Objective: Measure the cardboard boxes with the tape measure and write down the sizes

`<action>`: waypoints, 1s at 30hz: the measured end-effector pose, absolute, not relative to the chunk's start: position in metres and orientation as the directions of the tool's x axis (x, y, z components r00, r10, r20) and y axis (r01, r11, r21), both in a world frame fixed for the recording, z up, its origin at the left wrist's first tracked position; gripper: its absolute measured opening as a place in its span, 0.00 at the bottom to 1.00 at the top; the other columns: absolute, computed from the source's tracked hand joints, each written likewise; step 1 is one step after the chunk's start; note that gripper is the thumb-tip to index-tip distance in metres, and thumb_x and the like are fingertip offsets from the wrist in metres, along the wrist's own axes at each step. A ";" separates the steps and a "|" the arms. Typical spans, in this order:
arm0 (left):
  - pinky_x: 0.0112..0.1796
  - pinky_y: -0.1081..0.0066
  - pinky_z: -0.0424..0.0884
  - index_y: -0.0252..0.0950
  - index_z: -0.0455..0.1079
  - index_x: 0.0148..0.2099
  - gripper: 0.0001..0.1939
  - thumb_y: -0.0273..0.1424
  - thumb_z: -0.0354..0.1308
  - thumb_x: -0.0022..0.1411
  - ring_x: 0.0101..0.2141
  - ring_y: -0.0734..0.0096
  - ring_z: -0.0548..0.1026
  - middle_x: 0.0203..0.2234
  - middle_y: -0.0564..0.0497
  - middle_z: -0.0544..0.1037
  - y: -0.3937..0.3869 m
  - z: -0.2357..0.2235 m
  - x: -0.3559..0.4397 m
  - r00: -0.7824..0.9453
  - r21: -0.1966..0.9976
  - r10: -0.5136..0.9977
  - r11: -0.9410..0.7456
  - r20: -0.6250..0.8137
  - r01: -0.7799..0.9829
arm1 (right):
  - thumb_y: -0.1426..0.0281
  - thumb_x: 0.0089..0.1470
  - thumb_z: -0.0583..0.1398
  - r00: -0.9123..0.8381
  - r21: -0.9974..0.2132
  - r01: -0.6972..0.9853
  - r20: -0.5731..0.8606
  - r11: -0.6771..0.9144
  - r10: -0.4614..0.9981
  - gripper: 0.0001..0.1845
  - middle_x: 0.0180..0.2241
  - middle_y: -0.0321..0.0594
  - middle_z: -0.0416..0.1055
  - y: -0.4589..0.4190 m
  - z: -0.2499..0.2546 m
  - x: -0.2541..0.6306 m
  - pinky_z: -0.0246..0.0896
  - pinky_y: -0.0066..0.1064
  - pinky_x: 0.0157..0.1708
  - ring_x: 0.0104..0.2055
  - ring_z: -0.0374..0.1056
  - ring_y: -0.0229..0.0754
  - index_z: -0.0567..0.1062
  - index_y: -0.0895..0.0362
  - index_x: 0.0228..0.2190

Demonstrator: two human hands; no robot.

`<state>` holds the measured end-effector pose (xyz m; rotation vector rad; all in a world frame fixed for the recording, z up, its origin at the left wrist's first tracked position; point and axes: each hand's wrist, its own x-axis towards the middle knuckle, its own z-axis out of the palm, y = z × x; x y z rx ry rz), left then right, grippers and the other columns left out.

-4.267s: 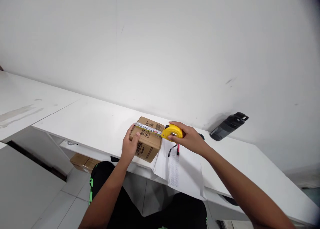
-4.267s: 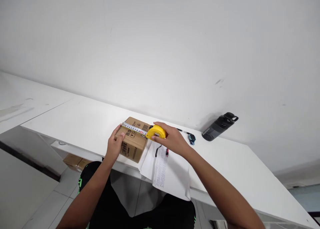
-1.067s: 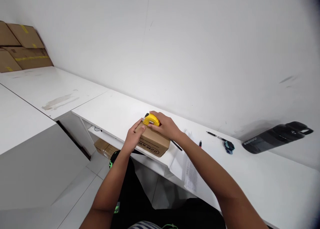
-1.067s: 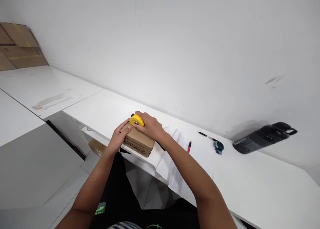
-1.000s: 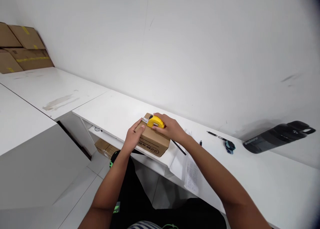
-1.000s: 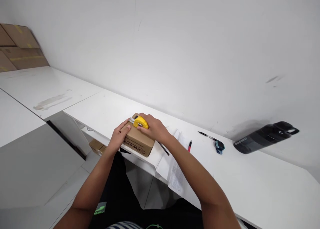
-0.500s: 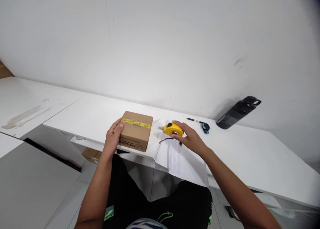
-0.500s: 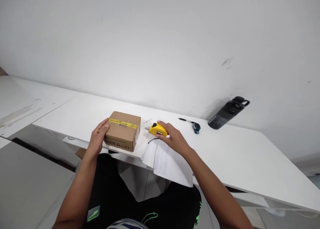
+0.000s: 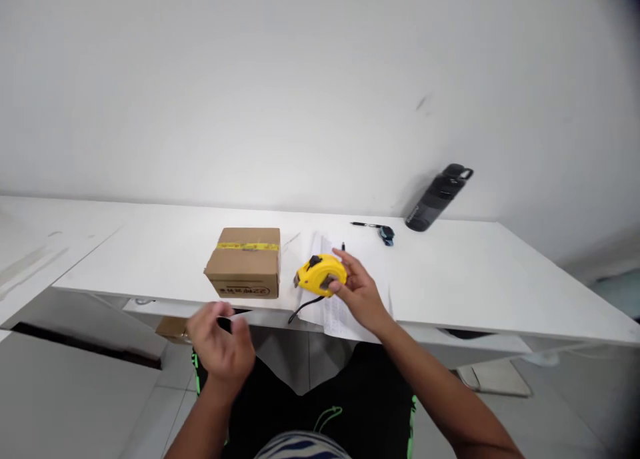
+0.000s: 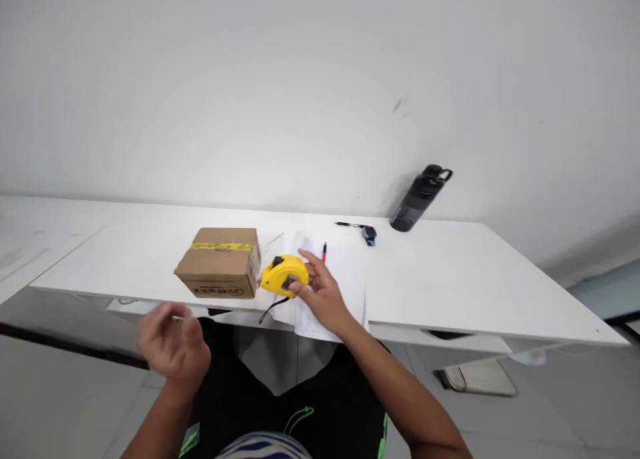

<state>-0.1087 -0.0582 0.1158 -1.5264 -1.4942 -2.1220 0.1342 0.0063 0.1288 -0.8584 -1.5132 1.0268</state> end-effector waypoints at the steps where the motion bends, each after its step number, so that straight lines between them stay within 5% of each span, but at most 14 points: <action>1: 0.46 0.59 0.72 0.42 0.62 0.60 0.31 0.47 0.61 0.57 0.40 0.64 0.73 0.50 0.42 0.68 -0.068 0.114 -0.095 -0.414 0.661 0.516 -0.572 0.750 0.485 | 0.48 0.52 0.62 -0.220 -0.942 -0.075 0.337 0.328 0.916 0.37 0.46 0.45 0.73 -0.008 0.124 0.130 0.71 0.39 0.45 0.46 0.72 0.47 0.63 0.49 0.59; 3: 0.47 0.59 0.72 0.42 0.60 0.63 0.36 0.52 0.60 0.56 0.46 0.58 0.74 0.53 0.40 0.69 -0.079 0.112 -0.073 -0.147 0.843 0.837 -0.492 0.527 0.218 | 0.49 0.53 0.62 -0.322 -0.948 -0.149 0.314 0.280 0.893 0.34 0.53 0.44 0.70 -0.036 0.114 0.125 0.70 0.37 0.46 0.51 0.70 0.47 0.65 0.46 0.58; 5: 0.46 0.59 0.73 0.40 0.64 0.61 0.34 0.52 0.59 0.57 0.47 0.54 0.75 0.50 0.41 0.73 -0.079 0.113 -0.058 0.161 0.959 0.949 -0.281 0.271 0.045 | 0.51 0.54 0.62 -0.430 -0.941 -0.131 0.337 0.312 0.838 0.35 0.56 0.42 0.68 -0.053 0.104 0.127 0.69 0.37 0.48 0.53 0.70 0.46 0.63 0.44 0.60; 7: 0.45 0.59 0.74 0.38 0.69 0.56 0.28 0.48 0.59 0.59 0.44 0.54 0.77 0.46 0.42 0.77 -0.070 0.115 -0.052 0.319 0.984 0.933 -0.177 0.165 0.010 | 0.49 0.56 0.59 -0.510 -0.917 -0.051 0.365 0.396 0.779 0.33 0.54 0.42 0.71 -0.053 0.099 0.141 0.68 0.38 0.48 0.49 0.71 0.46 0.65 0.46 0.59; 11: 0.49 0.59 0.70 0.40 0.75 0.49 0.20 0.40 0.65 0.54 0.47 0.55 0.76 0.47 0.43 0.79 -0.044 0.128 -0.040 0.518 0.897 0.817 -0.399 0.253 0.190 | 0.45 0.62 0.45 -0.309 -0.838 0.369 0.298 0.403 0.903 0.33 0.37 0.45 0.78 0.012 0.104 0.190 0.68 0.40 0.42 0.39 0.74 0.46 0.79 0.54 0.43; 13: 0.50 0.61 0.69 0.41 0.76 0.47 0.20 0.39 0.67 0.52 0.46 0.57 0.76 0.46 0.45 0.80 -0.028 0.139 -0.024 0.678 0.832 0.692 -0.510 0.247 0.217 | 0.49 0.63 0.48 -0.111 -0.752 0.620 0.197 0.223 0.974 0.29 0.41 0.45 0.78 0.062 0.109 0.210 0.66 0.40 0.45 0.43 0.73 0.47 0.75 0.53 0.50; 15: 0.49 0.63 0.69 0.41 0.77 0.46 0.20 0.41 0.66 0.52 0.44 0.59 0.77 0.43 0.47 0.81 -0.007 0.148 -0.003 0.796 0.812 0.573 -0.550 0.196 0.197 | 0.52 0.60 0.54 -0.016 -0.732 0.671 0.144 0.118 0.989 0.31 0.38 0.51 0.78 0.107 0.110 0.218 0.65 0.41 0.42 0.41 0.73 0.51 0.69 0.60 0.56; 18: 0.40 0.68 0.71 0.38 0.78 0.39 0.18 0.44 0.66 0.50 0.36 0.62 0.78 0.33 0.49 0.81 0.035 0.146 0.031 0.836 0.807 0.546 -0.519 0.060 0.280 | 0.59 0.52 0.63 0.014 -0.725 0.683 0.127 0.083 0.992 0.32 0.39 0.53 0.78 0.151 0.100 0.211 0.63 0.38 0.41 0.42 0.73 0.52 0.69 0.62 0.55; 22: 0.28 0.71 0.67 0.34 0.74 0.32 0.20 0.47 0.64 0.49 0.27 0.67 0.74 0.24 0.52 0.76 0.089 0.114 0.048 0.648 0.849 0.757 -0.287 -0.082 0.443 | 0.68 0.47 0.64 -0.025 -0.769 0.625 0.149 0.132 0.989 0.20 0.34 0.45 0.79 0.177 0.081 0.204 0.63 0.33 0.39 0.37 0.73 0.46 0.76 0.58 0.44; 25: 0.28 0.72 0.67 0.32 0.74 0.36 0.22 0.47 0.64 0.50 0.28 0.68 0.73 0.26 0.51 0.76 0.111 0.088 0.041 0.606 0.934 0.790 -0.143 -0.092 0.327 | 0.65 0.55 0.57 -0.023 -0.835 0.526 0.173 0.159 0.985 0.12 0.30 0.41 0.78 0.191 0.074 0.214 0.65 0.32 0.35 0.32 0.72 0.42 0.76 0.57 0.39; 30: 0.30 0.72 0.67 0.33 0.74 0.36 0.21 0.46 0.67 0.49 0.28 0.71 0.72 0.27 0.51 0.76 0.114 0.076 0.034 0.651 0.960 0.756 -0.124 -0.072 0.250 | 0.52 0.58 0.54 0.012 -0.914 0.362 0.201 0.184 0.979 0.23 0.29 0.40 0.75 0.201 0.061 0.225 0.64 0.33 0.32 0.29 0.70 0.40 0.71 0.58 0.43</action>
